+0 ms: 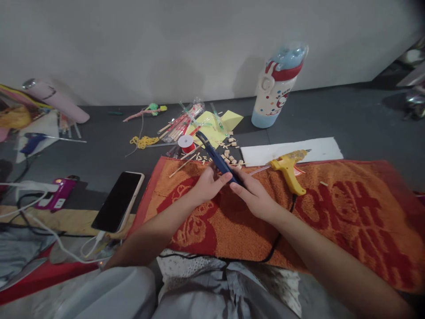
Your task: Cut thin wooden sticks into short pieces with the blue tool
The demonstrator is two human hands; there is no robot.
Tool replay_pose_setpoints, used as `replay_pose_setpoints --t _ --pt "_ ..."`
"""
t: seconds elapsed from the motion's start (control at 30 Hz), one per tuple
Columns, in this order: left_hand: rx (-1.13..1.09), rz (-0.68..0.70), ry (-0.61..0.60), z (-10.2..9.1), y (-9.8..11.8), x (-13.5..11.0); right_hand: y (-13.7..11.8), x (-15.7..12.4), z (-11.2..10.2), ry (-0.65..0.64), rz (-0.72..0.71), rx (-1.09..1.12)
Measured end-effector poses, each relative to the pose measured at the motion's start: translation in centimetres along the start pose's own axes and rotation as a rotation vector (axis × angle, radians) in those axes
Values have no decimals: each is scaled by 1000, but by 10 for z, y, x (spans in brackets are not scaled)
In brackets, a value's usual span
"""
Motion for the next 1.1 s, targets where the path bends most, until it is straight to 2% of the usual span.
replay_pose_setpoints --t 0.37,0.47,0.53,0.6,0.73,0.83,0.9,0.97,1.1 --pt "36 30 22 -1 4 0 -5 -1 -2 7 -5 -26" --pt "68 29 -9 0 4 3 -6 -1 -3 30 -6 -5" --pt "129 62 -40 -1 8 2 -5 -1 -6 54 0 -13" --pt "279 131 -19 -6 17 -2 -2 -2 -11 75 20 -31" --pt "694 314 218 -28 48 -14 6 -4 -19 109 69 -72" --pt "824 501 416 -45 75 -20 8 -3 -20 97 85 -123" --pt "895 546 551 -60 87 -20 6 -2 -19 70 81 -157" --pt "956 476 526 -71 86 -9 2 -1 -17 39 63 -180" --pt "870 296 292 -81 70 10 -6 0 -13 -24 6 -183"
Point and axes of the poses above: each hand's wrist, its own x-axis towards the middle knuckle, its own z-axis out of the palm, y = z × x, the point moved 9 cm from there along x, towards the middle knuckle, and after that the axes turned 3 degrees about -z, right-handed, at the moved point
